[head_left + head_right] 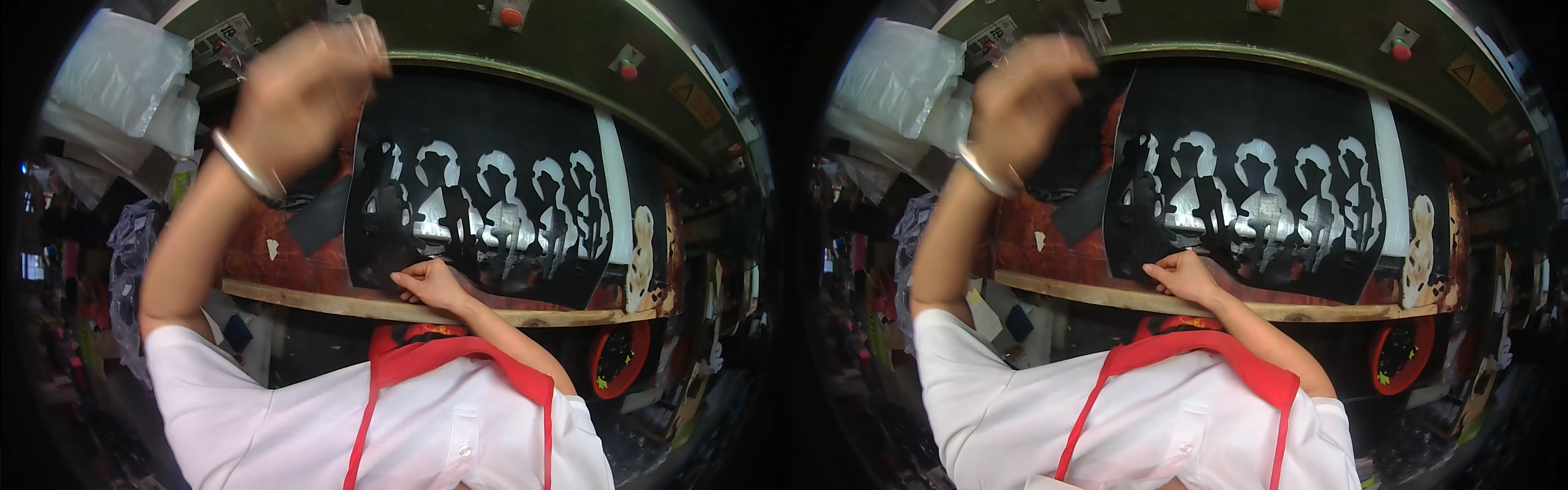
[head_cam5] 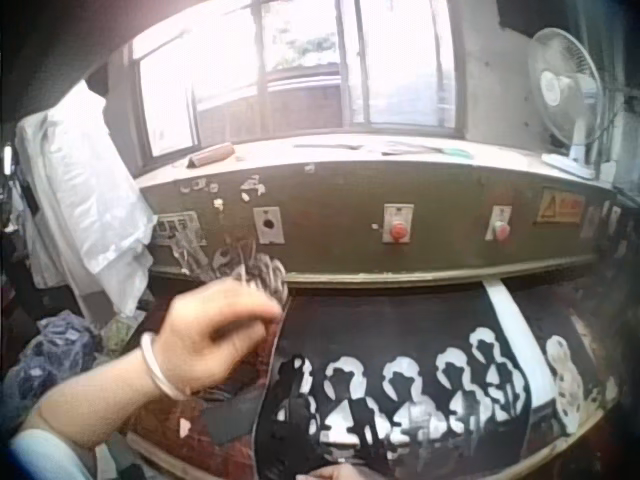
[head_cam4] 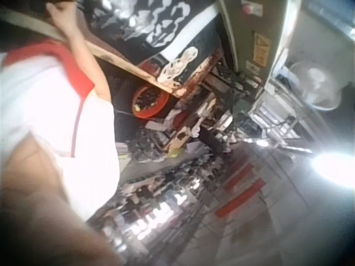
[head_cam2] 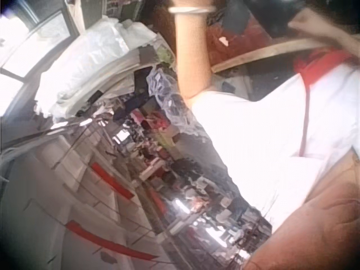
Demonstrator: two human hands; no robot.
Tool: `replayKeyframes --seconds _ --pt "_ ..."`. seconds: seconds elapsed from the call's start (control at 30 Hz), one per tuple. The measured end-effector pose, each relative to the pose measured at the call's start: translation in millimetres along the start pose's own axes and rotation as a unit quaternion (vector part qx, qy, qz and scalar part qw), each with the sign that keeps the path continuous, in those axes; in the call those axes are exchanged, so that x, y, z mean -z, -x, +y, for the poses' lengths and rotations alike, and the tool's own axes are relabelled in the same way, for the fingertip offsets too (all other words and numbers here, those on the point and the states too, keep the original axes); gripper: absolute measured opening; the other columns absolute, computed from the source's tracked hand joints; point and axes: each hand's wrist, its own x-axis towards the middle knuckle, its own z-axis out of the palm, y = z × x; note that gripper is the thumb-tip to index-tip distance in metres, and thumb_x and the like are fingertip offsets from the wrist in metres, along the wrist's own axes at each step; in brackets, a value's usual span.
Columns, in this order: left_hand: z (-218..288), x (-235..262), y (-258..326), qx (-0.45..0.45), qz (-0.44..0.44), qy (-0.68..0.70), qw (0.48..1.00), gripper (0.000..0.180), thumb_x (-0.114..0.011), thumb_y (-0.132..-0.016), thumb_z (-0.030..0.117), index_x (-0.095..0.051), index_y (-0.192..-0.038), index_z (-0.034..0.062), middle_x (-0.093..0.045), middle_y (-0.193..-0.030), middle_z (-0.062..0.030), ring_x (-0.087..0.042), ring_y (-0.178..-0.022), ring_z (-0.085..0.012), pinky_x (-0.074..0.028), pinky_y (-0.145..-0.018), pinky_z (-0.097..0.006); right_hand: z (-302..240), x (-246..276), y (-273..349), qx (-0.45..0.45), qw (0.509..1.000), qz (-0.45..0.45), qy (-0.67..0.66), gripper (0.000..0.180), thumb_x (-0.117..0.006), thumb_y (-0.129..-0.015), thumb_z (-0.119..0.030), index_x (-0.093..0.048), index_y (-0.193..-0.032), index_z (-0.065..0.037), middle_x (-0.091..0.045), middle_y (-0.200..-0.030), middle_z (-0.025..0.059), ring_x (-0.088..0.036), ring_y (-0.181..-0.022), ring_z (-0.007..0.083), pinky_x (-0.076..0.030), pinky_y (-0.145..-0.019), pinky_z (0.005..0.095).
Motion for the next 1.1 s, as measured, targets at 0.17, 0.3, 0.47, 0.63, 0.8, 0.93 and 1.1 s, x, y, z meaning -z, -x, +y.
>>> replayKeyframes --seconds 0.17,0.3,0.47,0.63,0.8,0.93,1.1 --pt "85.4 -75.9 151.9 0.011 -0.205 0.229 0.952 0.039 -0.075 -0.071 0.012 -0.062 -0.107 0.0041 -0.06 -0.11 -0.0158 -0.061 -0.09 -0.0312 -0.052 -0.077 -0.039 1.2 -9.7 0.5 0.007 0.988 -0.011 -0.152 0.018 -0.058 -0.093 -0.01 -0.064 -0.083 0.004 -0.067 -0.073 0.0068 -0.068 -0.067 0.0145 -0.055 -0.059 0.0236" --pt "95.3 -88.3 190.9 0.062 -0.149 0.218 0.962 0.05 -0.078 -0.072 0.017 -0.058 -0.115 0.0013 -0.054 -0.118 -0.0167 -0.056 -0.092 -0.0325 -0.05 -0.078 -0.038 -5.0 -8.0 8.6 0.134 0.974 -0.017 -0.182 0.019 -0.055 -0.096 -0.012 -0.062 -0.087 0.004 -0.065 -0.074 0.0073 -0.068 -0.069 0.0152 -0.056 -0.06 0.0249" --pt "93.3 -92.2 178.0 0.418 -0.073 0.365 0.829 0.022 -0.064 -0.085 0.009 -0.065 -0.105 -0.0005 -0.069 -0.094 -0.0136 -0.066 -0.084 -0.0222 -0.051 -0.078 -0.031 -17.6 -7.3 7.1 0.067 0.973 -0.037 -0.218 0.046 -0.048 -0.1 -0.037 -0.062 -0.093 0.005 -0.067 -0.081 0.0136 -0.067 -0.069 0.0188 -0.056 -0.06 0.0279" --pt "83.7 -96.6 169.3 0.517 -0.084 0.425 0.738 0.022 -0.057 -0.095 0.017 -0.066 -0.105 -0.0001 -0.067 -0.085 -0.0036 -0.057 -0.082 -0.0068 -0.048 -0.073 -0.024 -23.8 -14.7 -11.9 -0.001 0.986 -0.028 -0.164 0.069 -0.042 -0.098 -0.055 -0.063 -0.103 0.01 -0.068 -0.085 0.0181 -0.068 -0.069 0.0229 -0.057 -0.062 0.0299" --pt "84.1 -100.3 162.2 0.528 -0.144 0.409 0.73 0.023 -0.057 -0.095 0.017 -0.066 -0.104 -0.0018 -0.067 -0.089 -0.0029 -0.057 -0.086 -0.0075 -0.049 -0.078 -0.025 -12.4 -14.7 -15.4 0.029 0.97 -0.054 -0.234 0.062 -0.046 -0.098 -0.049 -0.06 -0.11 0.01 -0.067 -0.093 0.0155 -0.067 -0.089 0.0223 -0.054 -0.085 0.0329" --pt "99.6 -99.1 150.7 0.572 -0.151 0.41 0.695 0.021 -0.061 -0.092 0.016 -0.067 -0.105 0.0001 -0.067 -0.082 -0.0019 -0.058 -0.073 -0.0072 -0.05 -0.066 -0.024 -4.7 -3.5 -11.2 0.006 0.902 -0.147 -0.406 0.033 -0.042 -0.1 -0.023 -0.061 -0.102 0.005 -0.065 -0.094 0.0147 -0.065 -0.092 0.0242 -0.052 -0.088 0.0362" --pt "114.1 -94.9 137.2 0.313 -0.106 0.222 0.917 0.019 -0.065 -0.088 0.015 -0.068 -0.103 0.0031 -0.07 -0.08 -0.0149 -0.071 -0.073 -0.0167 -0.055 -0.064 -0.029 -11.8 2.4 -6.7 -0.114 0.845 -0.159 -0.497 0.021 -0.043 -0.087 -0.012 -0.056 -0.089 0.003 -0.061 -0.086 0.0141 -0.062 -0.087 0.0281 -0.048 -0.089 0.0406"
